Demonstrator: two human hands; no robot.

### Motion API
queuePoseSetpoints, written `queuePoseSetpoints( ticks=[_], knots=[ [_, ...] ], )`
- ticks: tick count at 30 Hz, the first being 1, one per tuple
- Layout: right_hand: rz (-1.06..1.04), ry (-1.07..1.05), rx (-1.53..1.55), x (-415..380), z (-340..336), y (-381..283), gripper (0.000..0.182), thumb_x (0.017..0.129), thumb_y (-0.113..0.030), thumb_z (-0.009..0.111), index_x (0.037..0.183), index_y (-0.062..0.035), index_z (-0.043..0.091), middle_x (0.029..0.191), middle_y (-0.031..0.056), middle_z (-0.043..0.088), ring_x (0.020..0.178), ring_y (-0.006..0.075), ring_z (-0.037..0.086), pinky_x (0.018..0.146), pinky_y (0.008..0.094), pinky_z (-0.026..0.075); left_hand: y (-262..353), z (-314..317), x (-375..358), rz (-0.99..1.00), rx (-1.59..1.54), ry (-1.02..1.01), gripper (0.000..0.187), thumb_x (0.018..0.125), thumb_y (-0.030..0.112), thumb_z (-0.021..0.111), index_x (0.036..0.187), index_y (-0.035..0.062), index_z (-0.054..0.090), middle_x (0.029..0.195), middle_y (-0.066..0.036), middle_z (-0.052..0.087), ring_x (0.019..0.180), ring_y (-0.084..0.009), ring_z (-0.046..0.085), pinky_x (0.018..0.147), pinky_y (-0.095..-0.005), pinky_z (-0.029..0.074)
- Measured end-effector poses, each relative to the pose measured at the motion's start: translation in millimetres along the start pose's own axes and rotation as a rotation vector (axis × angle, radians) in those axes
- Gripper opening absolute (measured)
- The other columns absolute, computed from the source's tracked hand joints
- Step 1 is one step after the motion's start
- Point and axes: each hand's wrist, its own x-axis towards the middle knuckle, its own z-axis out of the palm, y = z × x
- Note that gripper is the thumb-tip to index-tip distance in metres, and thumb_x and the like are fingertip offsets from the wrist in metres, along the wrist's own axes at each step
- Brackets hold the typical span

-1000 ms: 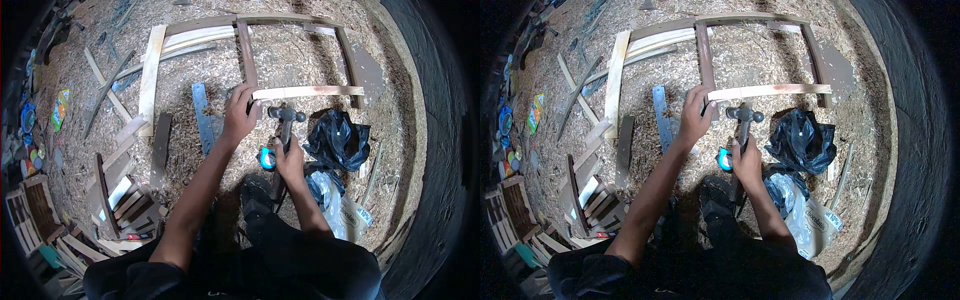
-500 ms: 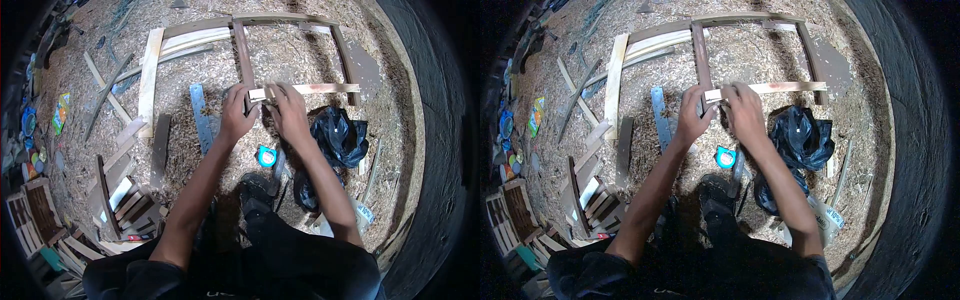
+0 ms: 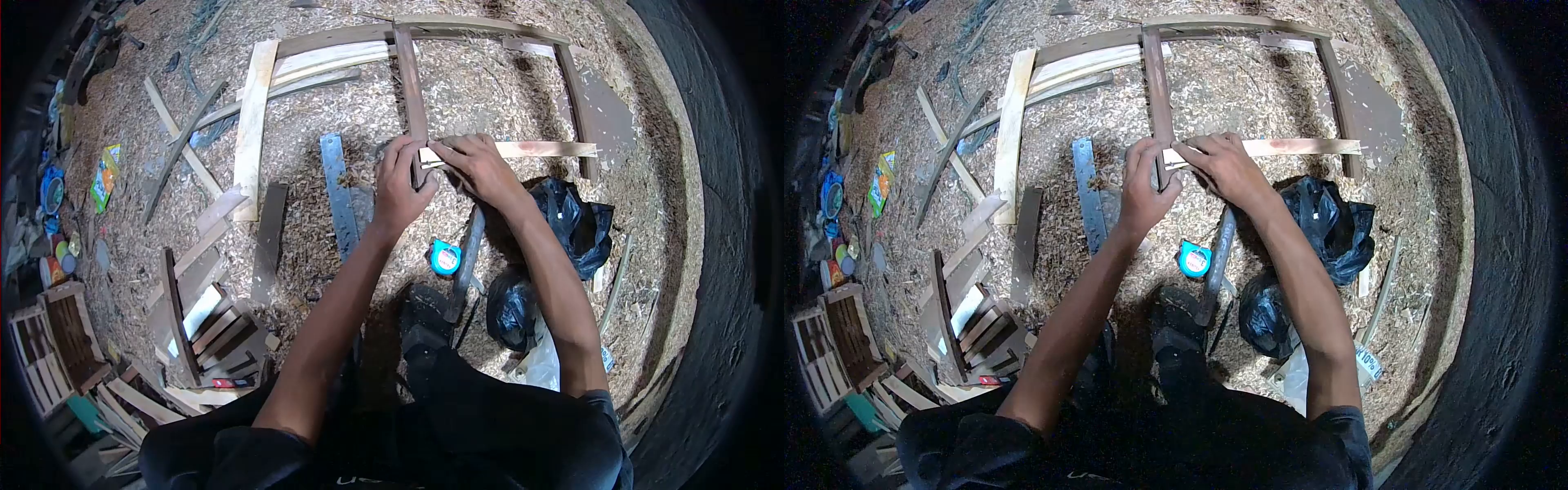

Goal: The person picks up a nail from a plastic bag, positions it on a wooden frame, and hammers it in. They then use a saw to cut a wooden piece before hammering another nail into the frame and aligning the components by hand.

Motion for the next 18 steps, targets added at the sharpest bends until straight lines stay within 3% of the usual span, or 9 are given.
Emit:
queuePoseSetpoints(
  ticks=[2, 5, 12, 18],
  knots=[
    [-0.011, 0.018, 0.010, 1.7, 0.4, -1.6, 0.048, 0.090, -0.012, 0.065, 0.138, -0.0126, 0.061, 0.118, 0.0107, 0.065, 0.111, 0.0296, 0.059, 0.098, 0.0449, 0.039, -4.0, 3.1, -2.6, -0.004, -0.011, 0.010, 0.054, 0.073, 0.001, 0.074, 0.125, 0.0007, 0.057, 0.128, -0.019, 0.053, 0.122, -0.0382, 0.054, 0.105, -0.0453, 0.044],
    [0.009, 0.032, 0.001, 5.0, -0.8, -5.6, 0.043, 0.091, -0.015, 0.067, 0.133, -0.0103, 0.063, 0.117, 0.0103, 0.065, 0.110, 0.0299, 0.059, 0.094, 0.0431, 0.040, -17.7, 6.6, -4.2, -0.024, -0.061, -0.001, 0.058, 0.075, 0.012, 0.077, 0.129, 0.0062, 0.058, 0.133, -0.017, 0.053, 0.124, -0.0376, 0.054, 0.105, -0.0485, 0.042],
    [0.004, 0.081, 0.043, 3.5, 3.7, -0.7, 0.040, 0.091, -0.016, 0.068, 0.130, -0.0090, 0.064, 0.117, 0.0099, 0.065, 0.108, 0.0298, 0.060, 0.091, 0.0443, 0.041, -14.2, -0.5, -3.0, 0.003, -0.112, -0.035, 0.055, 0.077, 0.004, 0.077, 0.128, 0.0018, 0.057, 0.130, -0.018, 0.052, 0.126, -0.0359, 0.052, 0.109, -0.0434, 0.042],
    [0.031, 0.048, 0.049, 12.3, 3.0, -4.8, 0.038, 0.089, -0.018, 0.071, 0.126, -0.0090, 0.068, 0.113, 0.0101, 0.067, 0.105, 0.0300, 0.061, 0.089, 0.0441, 0.042, -16.6, -4.8, -2.8, -0.059, -0.172, -0.076, 0.058, 0.079, 0.009, 0.080, 0.131, 0.0020, 0.054, 0.134, -0.019, 0.048, 0.127, -0.0348, 0.051, 0.109, -0.0421, 0.041]
  ],
)
